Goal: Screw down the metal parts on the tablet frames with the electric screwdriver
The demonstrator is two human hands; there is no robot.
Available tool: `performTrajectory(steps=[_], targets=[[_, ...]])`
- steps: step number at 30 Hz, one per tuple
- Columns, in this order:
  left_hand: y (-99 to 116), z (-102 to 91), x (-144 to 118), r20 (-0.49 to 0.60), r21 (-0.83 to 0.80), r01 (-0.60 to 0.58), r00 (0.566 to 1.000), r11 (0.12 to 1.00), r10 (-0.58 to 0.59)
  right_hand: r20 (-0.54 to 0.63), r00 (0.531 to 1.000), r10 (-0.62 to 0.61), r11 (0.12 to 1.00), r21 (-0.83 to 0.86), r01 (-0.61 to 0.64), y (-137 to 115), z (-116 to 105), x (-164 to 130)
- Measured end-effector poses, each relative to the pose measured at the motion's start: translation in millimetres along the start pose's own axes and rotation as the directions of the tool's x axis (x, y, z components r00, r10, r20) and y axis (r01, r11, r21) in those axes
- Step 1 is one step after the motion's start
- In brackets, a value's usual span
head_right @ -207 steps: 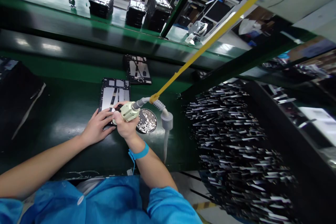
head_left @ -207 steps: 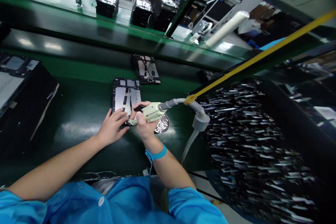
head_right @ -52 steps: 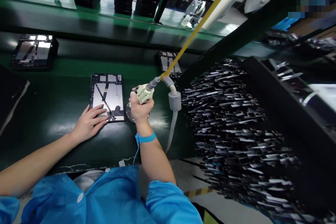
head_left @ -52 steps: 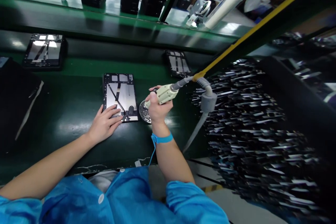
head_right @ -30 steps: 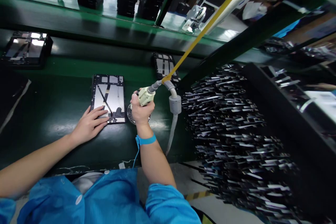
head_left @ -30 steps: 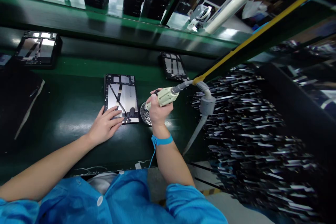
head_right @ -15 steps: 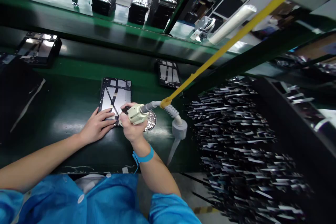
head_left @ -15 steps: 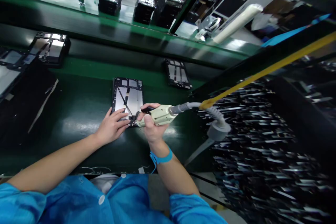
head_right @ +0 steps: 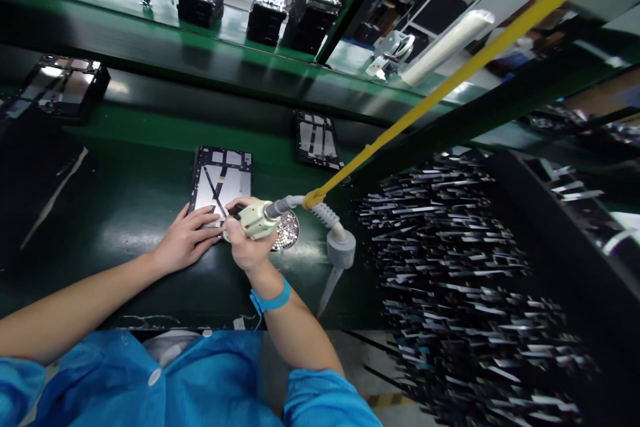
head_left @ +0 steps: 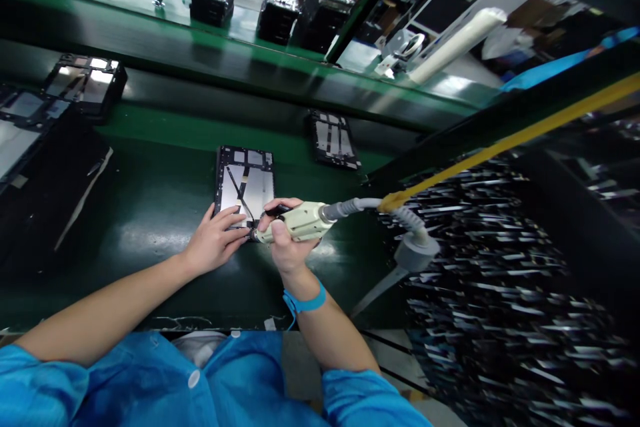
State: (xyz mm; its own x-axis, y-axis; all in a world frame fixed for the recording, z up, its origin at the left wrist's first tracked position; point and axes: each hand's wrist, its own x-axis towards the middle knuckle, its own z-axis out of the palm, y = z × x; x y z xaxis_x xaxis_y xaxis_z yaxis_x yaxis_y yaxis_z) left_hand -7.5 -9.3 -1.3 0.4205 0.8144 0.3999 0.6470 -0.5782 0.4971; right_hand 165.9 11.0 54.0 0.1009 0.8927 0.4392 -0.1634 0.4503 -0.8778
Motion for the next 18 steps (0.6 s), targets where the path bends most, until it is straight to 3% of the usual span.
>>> performTrajectory(steps=[18], targets=[[0.6, -0.8, 0.3, 0.006, 0.014, -0.011, 1.0, 1.0, 0.011, 0.044, 0.999, 0.013, 0.997, -0.082, -0.009, 9.0, -1.5, -4.7]])
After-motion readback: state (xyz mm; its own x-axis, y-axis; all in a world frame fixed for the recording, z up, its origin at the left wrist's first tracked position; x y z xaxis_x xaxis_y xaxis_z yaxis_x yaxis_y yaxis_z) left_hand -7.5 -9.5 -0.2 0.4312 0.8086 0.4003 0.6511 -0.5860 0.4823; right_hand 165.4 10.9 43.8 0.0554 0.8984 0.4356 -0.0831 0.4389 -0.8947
